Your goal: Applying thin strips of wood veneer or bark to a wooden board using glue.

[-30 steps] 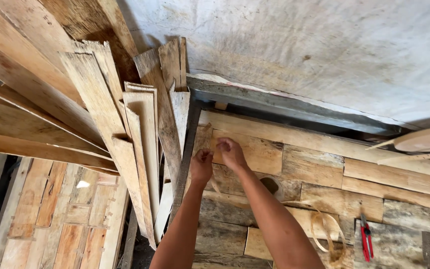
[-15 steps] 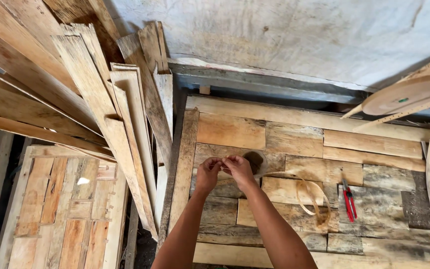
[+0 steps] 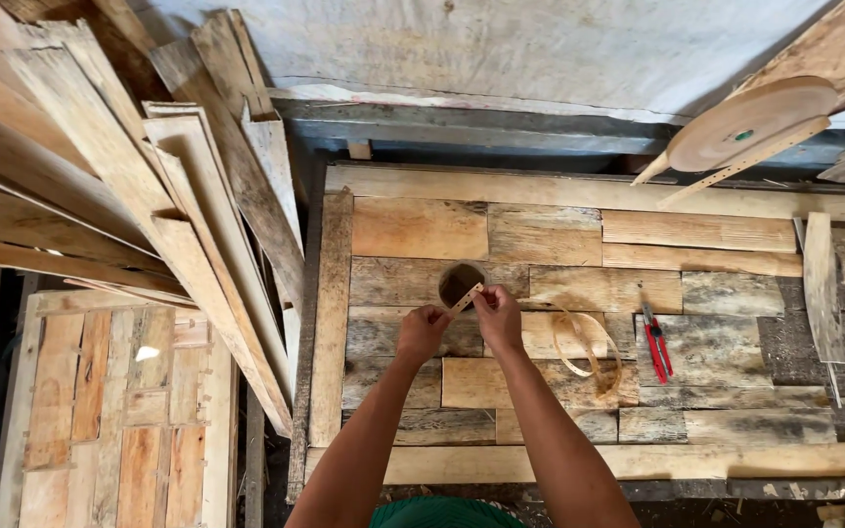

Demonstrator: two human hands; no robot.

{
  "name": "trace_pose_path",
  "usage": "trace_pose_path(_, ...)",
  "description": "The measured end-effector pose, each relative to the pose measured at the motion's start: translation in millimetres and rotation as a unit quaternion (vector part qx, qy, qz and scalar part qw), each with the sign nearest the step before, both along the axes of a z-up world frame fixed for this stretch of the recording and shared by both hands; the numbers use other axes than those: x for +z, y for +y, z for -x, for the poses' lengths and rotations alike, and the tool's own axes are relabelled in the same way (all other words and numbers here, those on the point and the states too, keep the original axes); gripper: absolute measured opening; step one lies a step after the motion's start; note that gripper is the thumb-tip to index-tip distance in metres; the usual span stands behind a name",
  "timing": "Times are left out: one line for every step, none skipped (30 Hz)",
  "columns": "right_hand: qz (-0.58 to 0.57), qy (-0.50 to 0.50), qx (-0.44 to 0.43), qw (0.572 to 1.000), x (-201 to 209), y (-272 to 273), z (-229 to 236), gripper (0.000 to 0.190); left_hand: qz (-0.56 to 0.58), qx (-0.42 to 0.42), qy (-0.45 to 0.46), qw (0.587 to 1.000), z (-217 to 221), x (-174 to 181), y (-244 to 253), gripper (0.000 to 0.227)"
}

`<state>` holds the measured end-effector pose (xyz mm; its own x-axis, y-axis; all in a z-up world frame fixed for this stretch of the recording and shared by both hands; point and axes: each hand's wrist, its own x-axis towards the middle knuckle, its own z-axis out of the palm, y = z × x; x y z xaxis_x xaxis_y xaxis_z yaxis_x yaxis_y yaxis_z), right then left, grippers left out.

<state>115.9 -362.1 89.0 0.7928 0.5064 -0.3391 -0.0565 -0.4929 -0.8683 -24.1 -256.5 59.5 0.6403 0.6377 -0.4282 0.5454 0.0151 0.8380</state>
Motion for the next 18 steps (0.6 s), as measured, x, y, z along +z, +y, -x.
trace_pose_path(-0.001,0.0,-0.002,1.0,-2.9,-0.7,-6.2,0.019,-0.001,-0.002,0.0,1.0,-5.2,-0.4,-0.3,0.036)
trace_pose_path(0.001,-0.036,0.014,0.999,-5.7,-1.1,-12.7,0.02,-0.008,0.006,0.016,1.0,-10.7,-0.8,-0.1,0.038)
trace_pose_path(0.004,-0.071,0.03,0.997,-8.9,-1.8,-17.3,0.021,-0.014,0.014,0.034,0.999,-14.2,-1.4,-0.4,0.04)
trace_pose_path(0.004,-0.069,0.029,0.997,-4.6,0.8,-18.3,0.021,-0.015,0.012,0.035,0.999,-16.9,4.8,1.2,0.04)
trace_pose_path(0.01,-0.096,0.042,0.994,-0.9,3.0,-19.1,0.021,-0.015,0.017,0.061,0.998,-19.3,10.3,2.2,0.041)
trace_pose_path(0.017,-0.122,0.055,0.991,2.8,5.6,-20.1,0.021,-0.016,0.022,0.086,0.996,-21.9,15.7,3.6,0.041)
trace_pose_path(0.016,-0.122,0.054,0.991,4.3,8.3,-21.3,0.021,-0.017,0.02,0.087,0.996,-24.8,19.7,6.2,0.041)
trace_pose_path(0.04,-0.173,0.071,0.982,5.6,11.4,-22.5,0.023,-0.014,0.02,0.106,0.994,-27.8,23.5,9.4,0.042)
trace_pose_path(0.067,-0.222,0.087,0.969,6.3,11.9,-22.1,0.026,-0.008,0.018,0.126,0.992,-29.2,26.5,10.0,0.042)
trace_pose_path(0.068,-0.22,0.086,0.969,14.8,13.2,-19.4,0.026,-0.008,0.016,0.128,0.992,-30.9,20.2,9.4,0.042)
trace_pose_path(0.086,-0.222,0.077,0.968,23.2,15.5,-16.7,0.036,-0.014,0.019,0.128,0.992,-32.2,14.0,9.5,0.04)
trace_pose_path(0.104,-0.224,0.069,0.967,31.6,18.3,-13.6,0.048,-0.021,0.022,0.127,0.991,-33.1,7.6,10.0,0.038)
trace_pose_path(0.105,-0.222,0.069,0.967,20.6,16.5,-15.6,0.048,-0.02,0.022,0.129,0.991,-34.0,6.0,10.6,0.038)
trace_pose_path(0.093,-0.244,0.059,0.964,9.5,14.7,-17.0,0.058,-0.027,0.024,0.127,0.991,-34.5,4.2,11.3,0.036)
trace_pose_path(0.081,-0.265,0.05,0.959,-1.7,12.0,-17.9,0.068,-0.033,0.026,0.126,0.991,-34.3,2.2,11.1,0.034)
trace_pose_path(0.083,-0.263,0.051,0.96,-0.1,15.2,-18.2,0.068,-0.032,0.026,0.128,0.991,-34.1,3.0,12.0,0.034)
trace_pose_path(0.098,-0.227,0.048,0.968,1.8,17.8,-18.5,0.085,-0.03,0.028,0.127,0.991,-34.1,4.0,12.3,0.034)
trace_pose_path(0.114,-0.191,0.045,0.974,4.0,20.2,-18.6,0.103,-0.028,0.029,0.126,0.991,-33.9,5.4,12.5,0.035)
